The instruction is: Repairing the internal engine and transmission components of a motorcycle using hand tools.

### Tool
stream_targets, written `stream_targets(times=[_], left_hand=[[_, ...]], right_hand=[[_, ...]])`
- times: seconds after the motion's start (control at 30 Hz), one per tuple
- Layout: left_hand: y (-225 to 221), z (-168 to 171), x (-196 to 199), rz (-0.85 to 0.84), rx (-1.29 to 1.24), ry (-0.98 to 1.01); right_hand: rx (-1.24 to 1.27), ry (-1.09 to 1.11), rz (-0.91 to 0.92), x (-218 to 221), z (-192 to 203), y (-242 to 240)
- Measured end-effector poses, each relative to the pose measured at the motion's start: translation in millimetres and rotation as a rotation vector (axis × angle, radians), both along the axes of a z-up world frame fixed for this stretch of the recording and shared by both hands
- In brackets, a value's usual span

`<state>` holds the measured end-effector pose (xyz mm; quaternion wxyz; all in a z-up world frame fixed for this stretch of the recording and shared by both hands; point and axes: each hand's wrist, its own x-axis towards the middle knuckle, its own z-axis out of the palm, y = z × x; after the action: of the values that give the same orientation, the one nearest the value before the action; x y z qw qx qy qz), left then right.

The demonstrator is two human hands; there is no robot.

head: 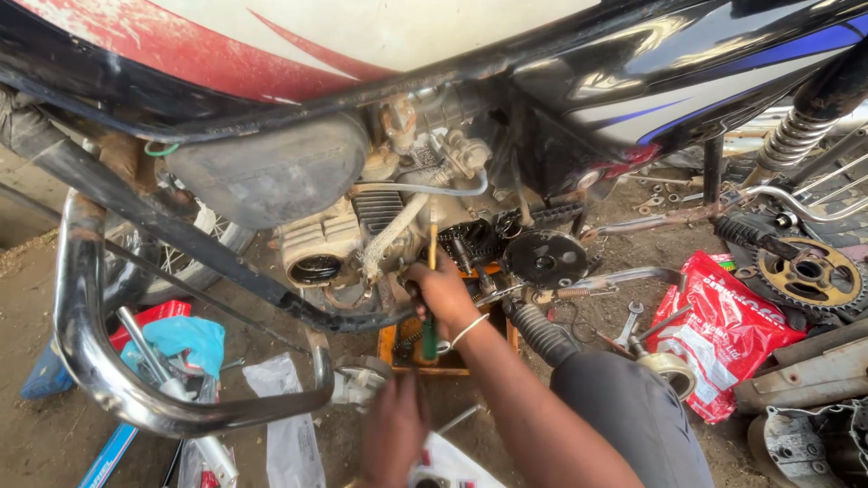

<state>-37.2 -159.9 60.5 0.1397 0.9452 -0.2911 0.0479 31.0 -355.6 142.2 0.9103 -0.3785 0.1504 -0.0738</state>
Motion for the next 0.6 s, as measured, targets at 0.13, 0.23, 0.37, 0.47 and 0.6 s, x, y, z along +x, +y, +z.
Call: stream_targets(times=[0.13,0.23,0.37,0.47,0.6], left_hand=[[-45,87,42,-0.032,0.011,-0.192],[-59,96,62,-0.126,0.204,-0.380],[-82,79,86,-0.122,0.534,-0.463],[-104,57,111,-0.048,0.691,-0.461],[-118,12,144,-0.060,0.962,-0.586]], right_hand=[[-0.206,0.110,0.104,-11,28,-17],[-0.258,0.184,0.176,-12,28,-31],[-0.349,0.174,0.219,-13,26,-41],[-0.429,0.140,0.246,-23,31,-51],[-0.450,0.198,0.263,-59,20,-71]])
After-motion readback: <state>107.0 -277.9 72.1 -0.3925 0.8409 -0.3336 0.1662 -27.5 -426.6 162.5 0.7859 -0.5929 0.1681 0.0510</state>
